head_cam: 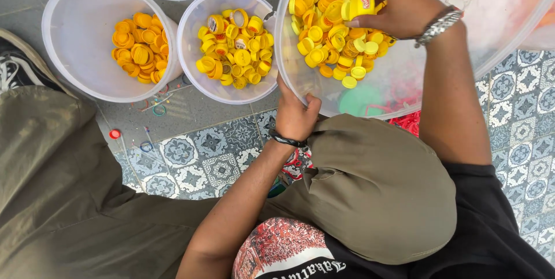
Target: The person sits on the floor and sorts yellow plastic bottle caps by hand from a large transparent container into smaller white buckets. They pick up caps individually and transfer them, occasionally pausing to inspect a cap before placing it in a bucket.
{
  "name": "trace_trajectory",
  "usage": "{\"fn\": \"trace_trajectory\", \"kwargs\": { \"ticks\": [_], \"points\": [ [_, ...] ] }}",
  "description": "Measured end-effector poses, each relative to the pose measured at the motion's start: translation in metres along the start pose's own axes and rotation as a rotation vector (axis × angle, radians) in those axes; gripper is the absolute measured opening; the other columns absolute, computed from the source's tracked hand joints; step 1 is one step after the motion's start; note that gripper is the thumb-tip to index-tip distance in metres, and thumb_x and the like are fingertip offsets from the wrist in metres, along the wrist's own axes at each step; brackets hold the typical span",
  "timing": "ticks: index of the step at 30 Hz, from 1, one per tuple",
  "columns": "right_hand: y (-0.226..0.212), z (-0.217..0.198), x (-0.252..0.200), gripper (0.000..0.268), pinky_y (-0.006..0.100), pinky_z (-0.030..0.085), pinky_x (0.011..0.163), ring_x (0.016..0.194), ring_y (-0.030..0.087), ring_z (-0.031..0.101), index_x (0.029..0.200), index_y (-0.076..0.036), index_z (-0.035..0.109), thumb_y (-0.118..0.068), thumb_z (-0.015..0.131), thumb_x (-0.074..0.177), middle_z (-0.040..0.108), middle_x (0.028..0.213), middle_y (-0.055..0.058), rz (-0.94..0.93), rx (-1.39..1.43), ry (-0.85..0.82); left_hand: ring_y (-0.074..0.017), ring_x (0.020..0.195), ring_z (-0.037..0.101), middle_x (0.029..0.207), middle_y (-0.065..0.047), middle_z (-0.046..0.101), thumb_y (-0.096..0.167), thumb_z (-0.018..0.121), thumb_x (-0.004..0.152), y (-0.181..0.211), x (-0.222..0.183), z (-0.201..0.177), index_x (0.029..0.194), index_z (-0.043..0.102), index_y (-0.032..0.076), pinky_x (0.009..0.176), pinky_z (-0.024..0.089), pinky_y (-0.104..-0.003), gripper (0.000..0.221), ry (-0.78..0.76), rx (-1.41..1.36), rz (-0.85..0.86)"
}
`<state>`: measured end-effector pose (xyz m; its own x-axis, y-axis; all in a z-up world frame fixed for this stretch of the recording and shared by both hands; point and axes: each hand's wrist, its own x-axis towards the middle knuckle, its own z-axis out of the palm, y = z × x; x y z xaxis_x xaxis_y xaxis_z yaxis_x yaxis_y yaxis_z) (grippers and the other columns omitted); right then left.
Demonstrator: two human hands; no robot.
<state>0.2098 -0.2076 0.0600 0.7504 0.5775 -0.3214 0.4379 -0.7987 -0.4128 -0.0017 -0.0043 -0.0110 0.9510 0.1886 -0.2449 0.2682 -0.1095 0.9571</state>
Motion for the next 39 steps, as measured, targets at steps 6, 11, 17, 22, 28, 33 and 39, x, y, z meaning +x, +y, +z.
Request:
{"fn": "trace_trajectory", "kwargs": {
  "ticks": [6, 11, 17, 22, 28, 33, 39],
  "points": [
    [-0.159, -0.086, -0.031, 0.060, 0.034, 0.054, 0.098, 0.121, 0.024, 0.065, 0.129, -0.003, 0.057, -0.022, 0.082, 0.078, 0.061, 0.133, 0.010, -0.349, 0.456, -0.054, -0.0527, 0.103, 0.068, 0.119, -0.036, 0.064, 0.007, 0.059, 0.084, -0.016, -0.002, 0.001, 0.157, 0.006, -0.003, 0.085, 0.060, -0.052, 0.091, 0.002, -0.005, -0.011],
    [-0.219, -0.084, -0.015, 0.050, 0.040, 0.058, 0.093, 0.117, 0.031, 0.066, 0.121, 0.002, 0.064, -0.012, 0.087, 0.079, 0.063, 0.136, 0.017, -0.565, 0.206, 0.114, -0.0528, 0.105, 0.068, 0.122, -0.039, 0.063, 0.011, 0.063, 0.085, -0.015, -0.001, 0.001, 0.155, 0.008, 0.002, 0.089, 0.059, -0.054, 0.089, 0.003, 0.117, 0.067],
    [-0.077, -0.031, -0.047, 0.020, 0.028, 0.057, 0.087, 0.106, 0.021, 0.070, 0.129, 0.003, 0.062, -0.003, 0.063, 0.110, 0.070, 0.122, 0.015, -0.074, 0.578, 0.358, -0.0550, 0.102, 0.066, 0.120, -0.040, 0.062, 0.010, 0.061, 0.083, -0.007, 0.000, -0.005, 0.161, -0.002, 0.001, 0.087, 0.056, -0.058, 0.100, -0.043, 0.037, -0.037],
    [-0.015, 0.000, -0.017, 0.020, 0.033, 0.059, 0.083, 0.100, 0.025, 0.073, 0.126, 0.004, 0.068, -0.004, 0.070, 0.108, 0.074, 0.118, 0.015, 0.051, 0.274, 0.235, -0.0541, 0.107, 0.067, 0.125, -0.039, 0.061, 0.007, 0.060, 0.085, -0.010, -0.003, -0.011, 0.160, 0.001, 0.000, 0.088, 0.059, -0.056, 0.095, -0.024, 0.009, 0.065],
    [0.037, 0.068, 0.010, 0.032, 0.044, 0.055, 0.090, 0.105, 0.035, 0.070, 0.125, -0.001, 0.070, -0.003, 0.075, 0.094, 0.072, 0.117, 0.019, -0.042, 0.041, 0.071, -0.0506, 0.103, 0.070, 0.115, -0.035, 0.067, 0.006, 0.059, 0.086, -0.010, -0.001, -0.004, 0.158, 0.004, -0.003, 0.084, 0.060, -0.053, 0.091, -0.047, 0.003, -0.012],
    [0.056, 0.102, 0.025, 0.042, 0.047, 0.053, 0.094, 0.110, 0.040, 0.063, 0.122, -0.004, 0.069, -0.001, 0.077, 0.081, 0.068, 0.120, 0.020, -0.196, -0.101, 0.210, -0.0504, 0.101, 0.070, 0.112, -0.034, 0.069, 0.005, 0.060, 0.085, -0.011, -0.001, -0.002, 0.156, 0.005, -0.005, 0.083, 0.059, -0.053, 0.090, -0.037, 0.055, 0.001],
    [0.029, 0.076, 0.024, 0.028, 0.048, 0.052, 0.088, 0.103, 0.038, 0.064, 0.113, -0.004, 0.063, -0.007, 0.081, 0.092, 0.068, 0.110, 0.015, -0.061, -0.039, 0.233, -0.0497, 0.101, 0.071, 0.112, -0.033, 0.068, 0.005, 0.060, 0.086, -0.012, -0.002, -0.002, 0.155, 0.006, -0.005, 0.083, 0.060, -0.051, 0.088, -0.027, 0.034, -0.005]
  ]
}}
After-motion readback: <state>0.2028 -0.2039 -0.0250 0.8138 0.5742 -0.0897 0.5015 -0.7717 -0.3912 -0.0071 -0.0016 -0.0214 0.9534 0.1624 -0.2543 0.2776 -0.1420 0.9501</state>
